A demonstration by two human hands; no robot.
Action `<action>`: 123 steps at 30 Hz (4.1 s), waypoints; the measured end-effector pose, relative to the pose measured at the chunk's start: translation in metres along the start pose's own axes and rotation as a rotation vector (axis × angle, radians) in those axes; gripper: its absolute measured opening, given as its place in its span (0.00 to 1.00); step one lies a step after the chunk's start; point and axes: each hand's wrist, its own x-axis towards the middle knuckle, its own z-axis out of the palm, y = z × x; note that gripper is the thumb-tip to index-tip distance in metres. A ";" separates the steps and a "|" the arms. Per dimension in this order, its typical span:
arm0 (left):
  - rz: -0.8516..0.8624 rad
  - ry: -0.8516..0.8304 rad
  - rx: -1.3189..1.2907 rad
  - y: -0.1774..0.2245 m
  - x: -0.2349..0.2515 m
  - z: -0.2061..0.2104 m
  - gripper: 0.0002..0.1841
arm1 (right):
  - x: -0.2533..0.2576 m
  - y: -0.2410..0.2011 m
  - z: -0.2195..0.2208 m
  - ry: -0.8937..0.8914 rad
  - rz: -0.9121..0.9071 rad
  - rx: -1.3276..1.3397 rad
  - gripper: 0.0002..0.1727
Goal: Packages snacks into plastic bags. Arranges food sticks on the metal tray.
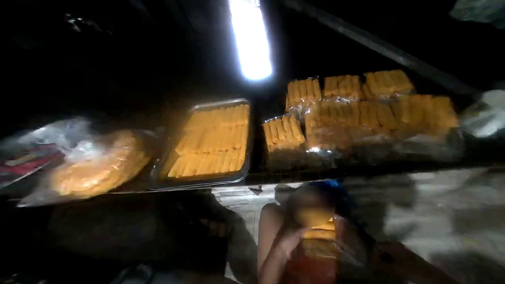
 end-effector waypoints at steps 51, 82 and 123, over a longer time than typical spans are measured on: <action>0.100 -0.043 -0.213 -0.018 -0.001 -0.006 0.23 | 0.073 -0.031 -0.006 0.114 0.052 0.317 0.24; 0.130 -0.326 -0.440 -0.012 0.003 -0.013 0.24 | 0.093 -0.318 -0.072 0.253 -0.660 0.900 0.14; 0.624 0.479 -0.375 -0.013 -0.138 -0.059 0.08 | 0.058 -0.128 0.079 -0.317 -0.240 -0.260 0.20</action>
